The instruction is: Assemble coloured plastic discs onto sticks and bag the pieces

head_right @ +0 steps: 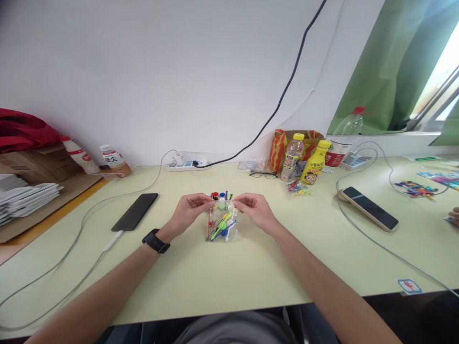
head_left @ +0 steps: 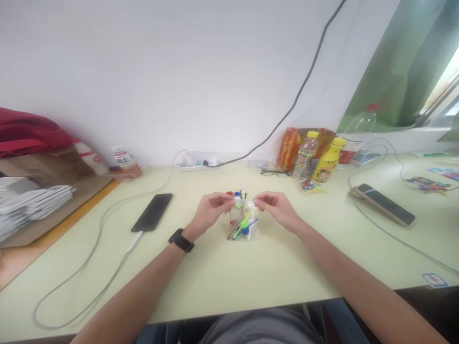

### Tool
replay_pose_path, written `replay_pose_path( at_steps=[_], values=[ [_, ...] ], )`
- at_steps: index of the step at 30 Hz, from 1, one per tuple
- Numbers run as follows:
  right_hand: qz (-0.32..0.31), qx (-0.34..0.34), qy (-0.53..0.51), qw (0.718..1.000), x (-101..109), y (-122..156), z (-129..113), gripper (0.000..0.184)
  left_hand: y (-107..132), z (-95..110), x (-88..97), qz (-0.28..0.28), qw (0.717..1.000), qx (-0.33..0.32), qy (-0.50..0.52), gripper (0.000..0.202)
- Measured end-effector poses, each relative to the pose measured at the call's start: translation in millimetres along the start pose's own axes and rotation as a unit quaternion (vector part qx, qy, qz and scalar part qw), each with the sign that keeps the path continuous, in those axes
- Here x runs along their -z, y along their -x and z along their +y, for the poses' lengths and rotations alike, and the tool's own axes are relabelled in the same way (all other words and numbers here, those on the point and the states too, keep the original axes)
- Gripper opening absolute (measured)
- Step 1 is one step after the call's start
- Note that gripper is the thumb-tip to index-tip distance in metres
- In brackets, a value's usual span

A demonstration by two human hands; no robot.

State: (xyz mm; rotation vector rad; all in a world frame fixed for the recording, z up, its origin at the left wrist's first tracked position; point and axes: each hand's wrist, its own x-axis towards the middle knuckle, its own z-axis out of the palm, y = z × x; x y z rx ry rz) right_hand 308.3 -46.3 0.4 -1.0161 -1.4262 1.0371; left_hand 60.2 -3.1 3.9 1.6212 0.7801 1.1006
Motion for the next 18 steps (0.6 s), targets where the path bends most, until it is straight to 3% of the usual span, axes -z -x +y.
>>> replay_pose_path(
  at_steps=[7,12,18],
  values=[
    [0.037,0.004,-0.023,0.999,6.8,1.3,-1.0,0.034,-0.4,0.3,2.6,-0.013,1.000,0.004,-0.008,0.027],
    [0.013,0.031,-0.022,0.999,9.1,2.4,-0.9,0.025,0.2,-0.1,3.2,0.012,0.999,0.033,-0.001,0.023],
    [0.007,0.044,0.001,0.999,8.1,4.2,-0.3,0.029,2.5,2.3,1.7,0.006,0.999,0.029,0.014,0.026]
  ],
)
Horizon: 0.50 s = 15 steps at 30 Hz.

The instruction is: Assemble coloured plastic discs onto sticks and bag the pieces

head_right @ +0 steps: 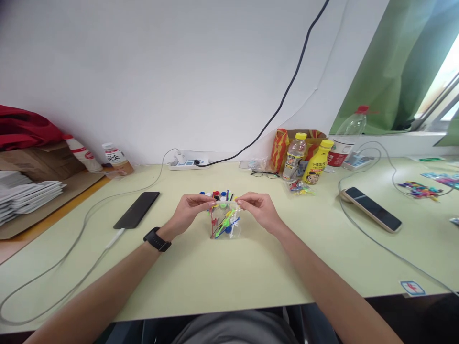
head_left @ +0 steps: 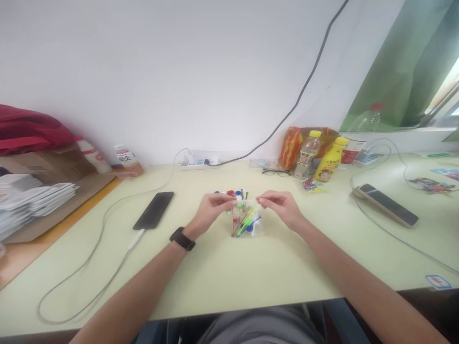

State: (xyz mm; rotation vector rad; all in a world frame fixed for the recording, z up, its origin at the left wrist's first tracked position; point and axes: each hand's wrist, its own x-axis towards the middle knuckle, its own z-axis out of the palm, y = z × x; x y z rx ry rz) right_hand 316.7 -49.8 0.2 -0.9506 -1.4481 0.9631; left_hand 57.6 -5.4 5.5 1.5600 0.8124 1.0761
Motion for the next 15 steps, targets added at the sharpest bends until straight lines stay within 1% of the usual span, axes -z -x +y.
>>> replay_pose_path(
  at_steps=[3,4,7,9,12,15],
  values=[
    [0.004,-0.012,0.019,1.000,-2.3,0.2,2.7,0.038,-0.3,0.5,-0.2,-0.015,1.000,-0.018,-0.018,0.035],
    [0.002,-0.009,0.030,0.999,-3.2,0.2,3.6,0.039,-0.7,0.1,0.0,-0.020,0.999,-0.027,-0.034,0.037],
    [0.001,0.025,0.092,0.995,-5.5,0.7,5.1,0.029,-1.9,-2.7,0.4,-0.029,0.991,-0.058,-0.114,0.028],
    [0.003,0.043,0.124,0.991,-6.6,1.4,5.3,0.025,-2.4,-5.0,0.5,-0.027,0.986,-0.074,-0.150,0.026],
    [0.001,0.041,0.118,0.992,-7.0,1.9,5.3,0.022,-2.3,-6.8,0.2,-0.018,0.987,-0.074,-0.144,0.026],
    [-0.001,0.025,0.071,0.997,-5.1,0.9,5.4,0.023,-2.1,-6.0,0.6,-0.029,0.992,-0.055,-0.106,0.027]
  ],
)
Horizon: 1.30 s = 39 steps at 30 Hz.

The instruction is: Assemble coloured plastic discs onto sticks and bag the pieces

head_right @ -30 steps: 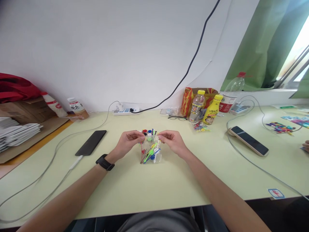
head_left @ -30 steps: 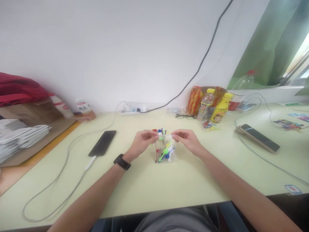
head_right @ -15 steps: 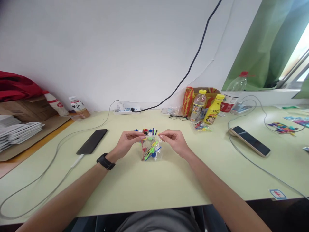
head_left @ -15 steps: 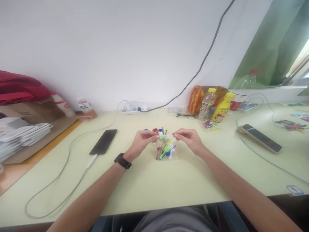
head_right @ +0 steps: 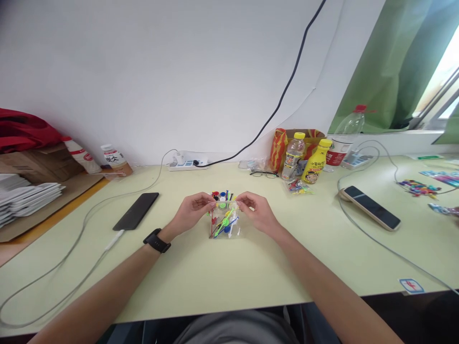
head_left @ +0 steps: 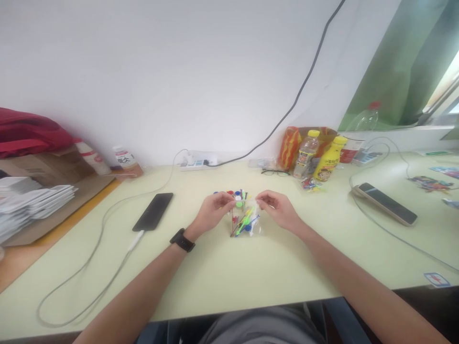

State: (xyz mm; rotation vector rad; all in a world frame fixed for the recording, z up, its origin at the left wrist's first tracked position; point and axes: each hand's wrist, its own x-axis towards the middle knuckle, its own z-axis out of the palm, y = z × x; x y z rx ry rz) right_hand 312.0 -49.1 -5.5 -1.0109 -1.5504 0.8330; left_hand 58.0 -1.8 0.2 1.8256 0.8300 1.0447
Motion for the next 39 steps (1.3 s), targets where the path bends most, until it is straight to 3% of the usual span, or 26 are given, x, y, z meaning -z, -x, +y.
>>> replay_pose_path(
  at_steps=[5,16,23,28,34,39],
  values=[
    [0.009,0.012,-0.039,0.999,5.5,-1.3,0.0,0.022,0.4,-1.2,2.6,0.004,0.999,0.024,0.034,0.030],
    [0.009,0.057,-0.030,0.998,5.8,2.1,-0.7,0.014,6.4,8.2,-2.4,0.013,0.999,-0.022,0.026,0.020],
    [-0.088,0.036,0.050,0.994,-6.0,6.8,-14.9,0.022,10.8,18.8,-16.7,-0.017,0.999,-0.033,0.039,0.031],
    [-0.093,0.060,0.075,0.991,-6.4,9.4,-21.0,0.025,13.7,23.7,-23.3,-0.077,0.997,-0.009,0.001,0.028],
    [-0.109,0.066,0.095,0.987,4.1,6.0,-22.8,0.030,13.8,21.5,-21.6,-0.033,0.999,-0.009,-0.007,0.023],
    [-0.118,0.056,0.107,0.986,13.0,4.9,-26.2,0.028,14.0,22.4,-18.0,-0.040,0.998,0.014,0.042,0.027]
  ],
)
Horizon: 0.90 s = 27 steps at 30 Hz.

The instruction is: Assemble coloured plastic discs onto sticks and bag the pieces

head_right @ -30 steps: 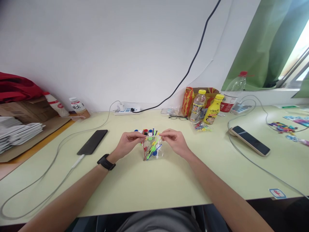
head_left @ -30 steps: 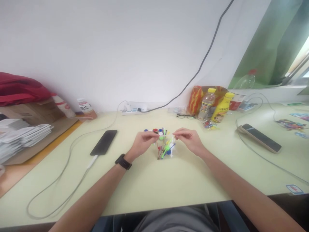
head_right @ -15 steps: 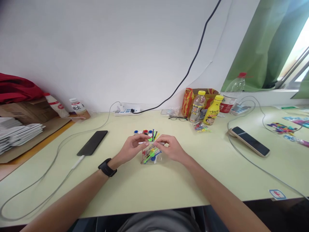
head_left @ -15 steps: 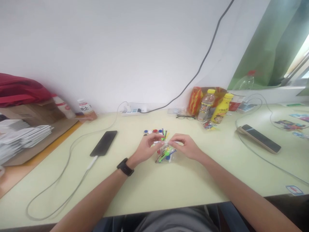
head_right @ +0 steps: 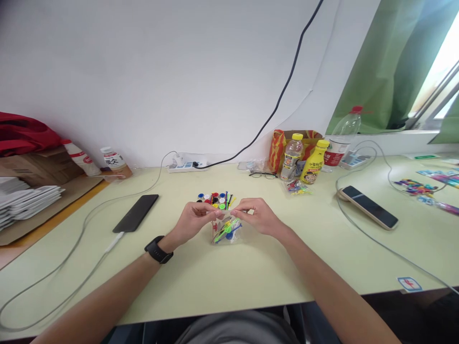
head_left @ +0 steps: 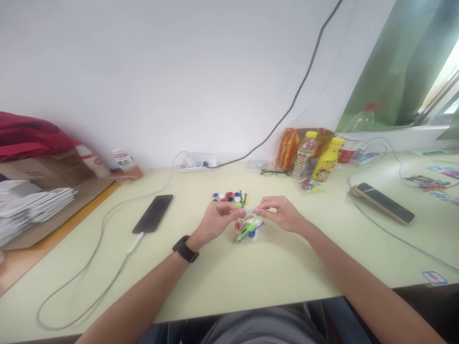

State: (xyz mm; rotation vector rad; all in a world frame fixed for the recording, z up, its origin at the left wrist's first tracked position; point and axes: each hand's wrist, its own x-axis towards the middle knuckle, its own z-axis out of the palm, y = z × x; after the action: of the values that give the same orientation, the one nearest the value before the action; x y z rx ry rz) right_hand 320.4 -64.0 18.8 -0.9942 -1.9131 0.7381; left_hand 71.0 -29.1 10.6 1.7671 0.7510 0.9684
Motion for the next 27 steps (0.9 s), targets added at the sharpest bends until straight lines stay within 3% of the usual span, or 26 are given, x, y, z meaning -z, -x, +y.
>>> replay_pose_path(
  at_steps=[8,12,17,24,27],
  values=[
    [0.009,-0.037,-0.016,0.999,1.6,4.5,-1.7,0.025,1.6,5.0,-3.6,-0.028,1.000,-0.014,-0.005,0.029],
    [0.004,-0.032,-0.025,0.999,-4.4,4.1,-1.5,0.028,3.2,5.4,-5.7,-0.056,0.996,-0.045,-0.060,0.024],
    [0.010,-0.045,-0.018,0.999,-7.0,4.7,-1.2,0.031,2.8,5.0,-4.3,-0.049,0.993,-0.039,-0.099,0.023],
    [-0.017,-0.039,0.017,0.999,10.2,7.3,-9.7,0.030,2.4,10.1,1.8,-0.049,0.998,-0.008,-0.026,0.025],
    [-0.002,-0.032,0.047,0.998,28.7,15.3,-12.4,0.033,-0.8,9.6,15.9,-0.003,1.000,0.000,0.008,0.028]
  ],
)
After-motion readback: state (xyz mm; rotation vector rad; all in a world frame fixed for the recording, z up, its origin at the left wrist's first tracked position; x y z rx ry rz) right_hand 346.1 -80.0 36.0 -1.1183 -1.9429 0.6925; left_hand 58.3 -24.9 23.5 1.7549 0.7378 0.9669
